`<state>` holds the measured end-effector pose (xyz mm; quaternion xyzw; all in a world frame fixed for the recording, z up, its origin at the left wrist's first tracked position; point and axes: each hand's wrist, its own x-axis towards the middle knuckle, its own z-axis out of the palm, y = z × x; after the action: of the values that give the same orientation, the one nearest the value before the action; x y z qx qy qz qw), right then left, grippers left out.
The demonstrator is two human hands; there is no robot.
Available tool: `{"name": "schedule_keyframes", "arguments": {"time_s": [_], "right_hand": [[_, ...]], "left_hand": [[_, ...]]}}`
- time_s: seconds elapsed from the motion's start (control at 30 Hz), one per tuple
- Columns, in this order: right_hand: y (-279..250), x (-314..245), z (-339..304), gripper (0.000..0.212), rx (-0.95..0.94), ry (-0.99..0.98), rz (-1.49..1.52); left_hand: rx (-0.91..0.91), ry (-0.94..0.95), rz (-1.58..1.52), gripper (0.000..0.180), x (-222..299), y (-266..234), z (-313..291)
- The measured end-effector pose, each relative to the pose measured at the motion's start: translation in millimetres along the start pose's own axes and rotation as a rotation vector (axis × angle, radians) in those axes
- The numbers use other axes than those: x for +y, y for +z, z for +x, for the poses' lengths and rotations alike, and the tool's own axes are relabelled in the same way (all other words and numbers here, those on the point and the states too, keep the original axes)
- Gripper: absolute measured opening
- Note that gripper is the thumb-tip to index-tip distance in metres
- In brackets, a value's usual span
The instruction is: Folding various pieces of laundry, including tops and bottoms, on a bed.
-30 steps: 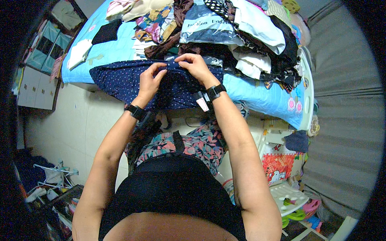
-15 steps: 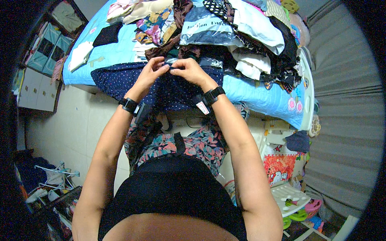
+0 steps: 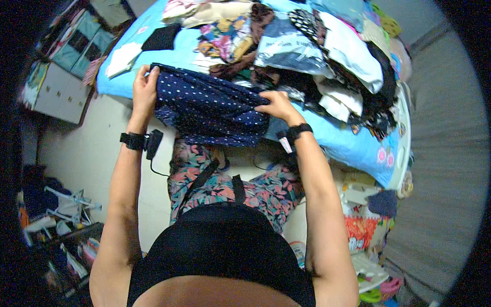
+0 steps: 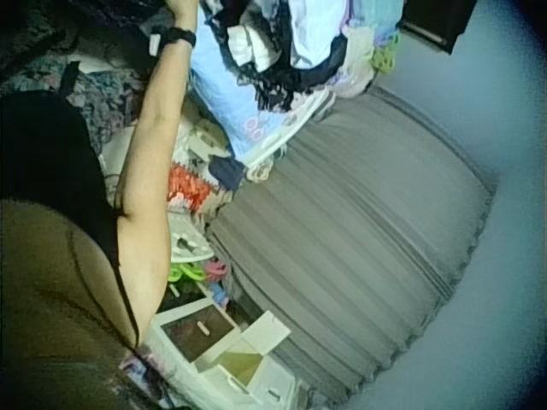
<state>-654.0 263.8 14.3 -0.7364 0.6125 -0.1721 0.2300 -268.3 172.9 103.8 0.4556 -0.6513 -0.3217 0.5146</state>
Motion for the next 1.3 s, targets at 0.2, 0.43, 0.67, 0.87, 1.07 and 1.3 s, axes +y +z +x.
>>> {"name": "schedule_keyframes", "arguments": {"time_s": [0.2,0.43,0.67,0.87,1.07,1.3], "right_hand": [[17,-15,20,0.045,0.091,-0.028,0.106],[24,-36,45,0.033,0.091,0.040,-0.012],[30,-48,63,0.028,0.062,0.149,-0.009],[33,-23,55,0.023,0.105,0.064,-0.151],[15,-41,55,0.025,0.124,-0.019,0.017],[-68,-101,-8,0.055,0.374,-0.213,-0.197]], "left_hand": [[0.127,-0.191,0.128,0.013,-51,-129,18],[-0.271,-0.500,0.142,0.014,-114,-182,24],[-0.168,-0.460,0.488,0.021,-248,-143,77],[-0.137,-0.101,0.840,0.040,-238,-113,85],[-0.559,0.011,1.069,0.038,-204,-121,78],[-0.465,-0.037,0.625,0.027,-105,-163,66]]}}
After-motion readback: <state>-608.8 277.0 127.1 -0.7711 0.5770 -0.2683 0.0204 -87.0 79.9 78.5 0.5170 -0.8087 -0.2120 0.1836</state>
